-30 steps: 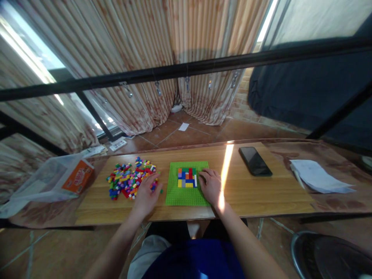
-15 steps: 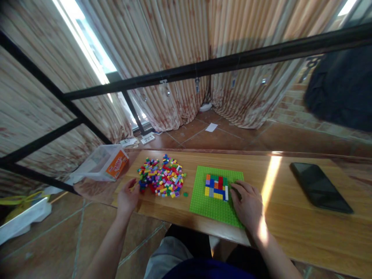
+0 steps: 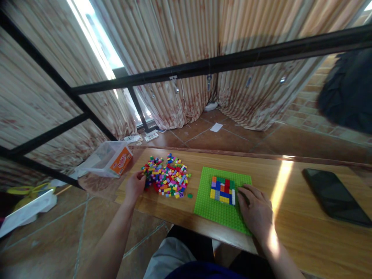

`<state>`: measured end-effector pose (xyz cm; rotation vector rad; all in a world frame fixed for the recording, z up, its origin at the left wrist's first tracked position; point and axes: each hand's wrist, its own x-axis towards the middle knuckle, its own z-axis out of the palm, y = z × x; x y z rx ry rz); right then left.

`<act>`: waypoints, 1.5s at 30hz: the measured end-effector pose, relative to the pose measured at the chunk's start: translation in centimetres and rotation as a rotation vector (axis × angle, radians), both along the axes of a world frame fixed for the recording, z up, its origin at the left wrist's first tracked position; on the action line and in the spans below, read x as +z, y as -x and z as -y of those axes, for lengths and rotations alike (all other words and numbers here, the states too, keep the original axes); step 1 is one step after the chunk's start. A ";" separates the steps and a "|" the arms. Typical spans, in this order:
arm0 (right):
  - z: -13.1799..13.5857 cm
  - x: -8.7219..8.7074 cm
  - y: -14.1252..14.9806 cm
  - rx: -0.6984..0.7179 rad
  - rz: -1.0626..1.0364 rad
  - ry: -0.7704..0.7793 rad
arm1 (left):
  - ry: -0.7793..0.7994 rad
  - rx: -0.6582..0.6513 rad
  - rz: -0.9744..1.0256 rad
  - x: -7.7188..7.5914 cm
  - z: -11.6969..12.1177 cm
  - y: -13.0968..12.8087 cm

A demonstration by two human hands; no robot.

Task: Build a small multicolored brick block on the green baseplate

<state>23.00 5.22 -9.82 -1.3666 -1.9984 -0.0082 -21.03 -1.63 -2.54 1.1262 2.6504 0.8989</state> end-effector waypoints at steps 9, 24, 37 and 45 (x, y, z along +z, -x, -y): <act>0.1 0.2 0.0 0.011 -0.001 0.002 | -0.052 0.009 0.070 0.6 0.5 0.1; 0.7 2.1 1.5 -0.050 -0.066 0.065 | -0.320 -0.293 1.116 2.7 -0.3 -14.6; 0.9 2.9 2.0 -0.070 -0.107 0.085 | -0.153 -0.829 0.544 1.6 -3.6 -21.3; 0.9 3.1 2.0 -0.063 -0.108 0.109 | -0.153 -0.923 -0.026 0.8 -5.7 -23.7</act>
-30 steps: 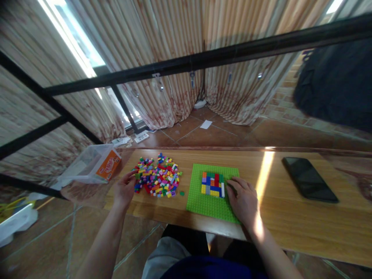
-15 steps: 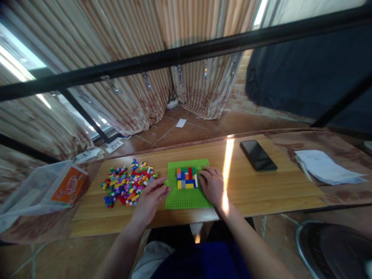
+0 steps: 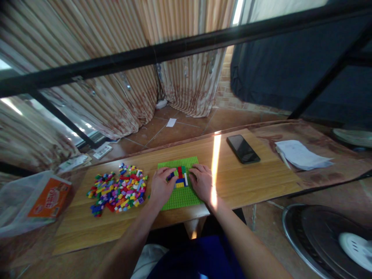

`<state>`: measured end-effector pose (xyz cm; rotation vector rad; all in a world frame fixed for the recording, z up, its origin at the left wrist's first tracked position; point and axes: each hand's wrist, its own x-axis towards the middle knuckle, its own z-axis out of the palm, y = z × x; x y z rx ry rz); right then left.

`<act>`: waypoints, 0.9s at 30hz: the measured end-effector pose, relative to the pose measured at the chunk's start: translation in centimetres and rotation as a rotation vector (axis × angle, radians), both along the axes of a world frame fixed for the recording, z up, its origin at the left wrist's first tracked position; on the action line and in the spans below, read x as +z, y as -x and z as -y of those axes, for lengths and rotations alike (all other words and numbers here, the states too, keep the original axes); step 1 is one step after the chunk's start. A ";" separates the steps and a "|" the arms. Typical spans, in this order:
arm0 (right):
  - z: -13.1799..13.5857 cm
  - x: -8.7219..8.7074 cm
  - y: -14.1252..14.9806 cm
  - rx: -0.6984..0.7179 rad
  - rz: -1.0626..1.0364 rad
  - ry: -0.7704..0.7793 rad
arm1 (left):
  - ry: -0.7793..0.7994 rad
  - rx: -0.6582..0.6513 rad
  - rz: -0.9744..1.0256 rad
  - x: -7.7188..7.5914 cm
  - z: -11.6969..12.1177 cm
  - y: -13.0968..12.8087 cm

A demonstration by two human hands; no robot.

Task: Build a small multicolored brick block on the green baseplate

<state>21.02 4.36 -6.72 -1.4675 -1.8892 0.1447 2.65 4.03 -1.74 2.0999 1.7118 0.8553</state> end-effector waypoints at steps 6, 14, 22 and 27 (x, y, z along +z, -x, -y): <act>0.0 0.0 0.0 -0.002 -0.013 0.012 | -0.036 0.052 -0.128 -1.1 -0.1 -0.3; 0.1 0.1 0.0 0.000 -0.031 0.008 | -0.083 0.023 -0.353 0.0 0.5 -0.8; 0.2 0.4 0.0 0.000 -0.033 0.020 | -0.050 -0.042 -0.611 2.2 0.4 -2.7; 0.2 0.4 0.1 -0.001 -0.033 0.017 | -0.044 -0.030 -0.642 2.0 0.5 -3.1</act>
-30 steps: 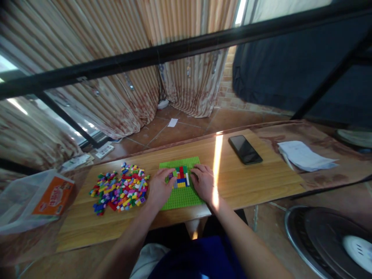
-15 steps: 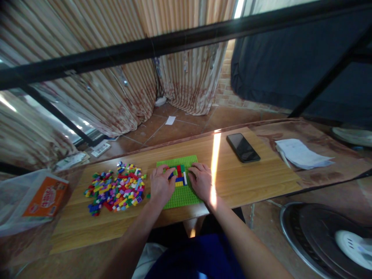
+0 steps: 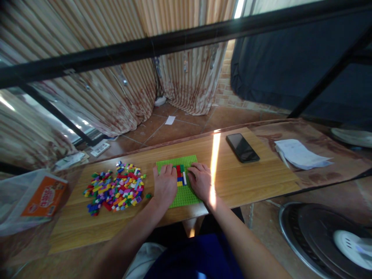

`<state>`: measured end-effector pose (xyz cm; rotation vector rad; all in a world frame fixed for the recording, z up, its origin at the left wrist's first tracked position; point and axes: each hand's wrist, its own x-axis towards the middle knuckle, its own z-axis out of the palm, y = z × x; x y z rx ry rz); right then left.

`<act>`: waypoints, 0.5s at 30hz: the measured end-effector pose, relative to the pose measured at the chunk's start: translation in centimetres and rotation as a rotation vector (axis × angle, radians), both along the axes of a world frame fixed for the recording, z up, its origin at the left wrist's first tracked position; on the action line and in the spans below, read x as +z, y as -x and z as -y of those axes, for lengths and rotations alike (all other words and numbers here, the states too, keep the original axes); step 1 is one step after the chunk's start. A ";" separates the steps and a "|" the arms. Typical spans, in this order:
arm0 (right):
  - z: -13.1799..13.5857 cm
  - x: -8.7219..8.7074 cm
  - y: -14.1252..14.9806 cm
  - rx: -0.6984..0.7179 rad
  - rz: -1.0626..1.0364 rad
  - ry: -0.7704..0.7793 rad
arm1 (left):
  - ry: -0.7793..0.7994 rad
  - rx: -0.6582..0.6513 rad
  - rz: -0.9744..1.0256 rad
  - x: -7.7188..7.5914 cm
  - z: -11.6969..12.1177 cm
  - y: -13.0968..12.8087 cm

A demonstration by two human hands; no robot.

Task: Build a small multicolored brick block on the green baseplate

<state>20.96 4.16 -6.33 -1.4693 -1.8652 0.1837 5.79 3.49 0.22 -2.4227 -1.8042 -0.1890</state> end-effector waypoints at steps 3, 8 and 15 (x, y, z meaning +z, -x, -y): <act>0.0 0.0 0.0 0.000 0.004 0.005 | -0.012 0.025 0.044 -0.9 0.5 0.5; 0.0 -0.2 0.0 0.001 0.005 0.008 | -0.041 0.081 0.149 -2.3 2.2 1.4; 0.0 -0.2 -0.1 0.001 0.006 -0.007 | -0.007 0.074 0.159 -2.8 3.5 1.1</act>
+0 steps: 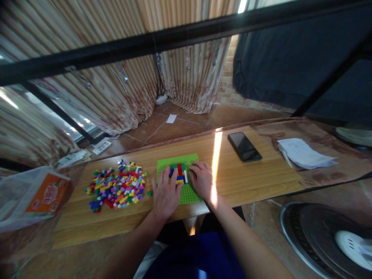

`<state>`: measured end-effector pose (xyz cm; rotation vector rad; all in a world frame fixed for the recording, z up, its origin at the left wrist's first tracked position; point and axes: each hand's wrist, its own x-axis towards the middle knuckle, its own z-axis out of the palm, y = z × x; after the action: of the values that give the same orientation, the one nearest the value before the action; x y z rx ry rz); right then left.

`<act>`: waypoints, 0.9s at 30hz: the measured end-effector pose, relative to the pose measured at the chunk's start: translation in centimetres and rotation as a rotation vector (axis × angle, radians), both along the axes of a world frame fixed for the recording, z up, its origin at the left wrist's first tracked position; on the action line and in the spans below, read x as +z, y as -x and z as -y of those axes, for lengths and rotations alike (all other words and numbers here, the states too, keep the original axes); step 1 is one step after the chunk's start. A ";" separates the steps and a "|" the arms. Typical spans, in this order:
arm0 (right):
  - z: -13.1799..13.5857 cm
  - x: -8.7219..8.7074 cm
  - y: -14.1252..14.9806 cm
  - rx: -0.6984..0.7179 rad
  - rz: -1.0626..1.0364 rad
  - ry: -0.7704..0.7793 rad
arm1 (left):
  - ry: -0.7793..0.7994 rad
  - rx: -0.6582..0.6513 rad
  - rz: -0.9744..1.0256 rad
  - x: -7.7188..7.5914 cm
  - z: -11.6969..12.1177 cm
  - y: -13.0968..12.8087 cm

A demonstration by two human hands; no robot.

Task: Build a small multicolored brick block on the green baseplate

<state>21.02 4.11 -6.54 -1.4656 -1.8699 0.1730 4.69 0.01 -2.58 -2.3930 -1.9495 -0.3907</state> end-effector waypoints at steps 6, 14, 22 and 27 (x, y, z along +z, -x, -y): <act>-0.1 -0.1 -0.1 0.004 -0.006 0.003 | 0.041 -0.006 0.006 0.1 -0.3 -0.2; -0.1 -0.2 -0.1 -0.006 0.008 0.013 | 0.088 -0.030 0.022 0.6 -0.7 0.0; -0.1 -0.6 -0.2 0.001 0.011 -0.010 | 0.082 -0.037 0.024 0.4 -0.7 0.1; -0.4 -1.0 -0.4 0.016 0.018 -0.033 | 0.068 -0.015 0.008 -0.2 -0.4 -0.4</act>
<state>21.38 4.46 -7.50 -1.4351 -1.8910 0.1363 5.12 0.41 -2.78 -2.4520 -1.9802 -0.3410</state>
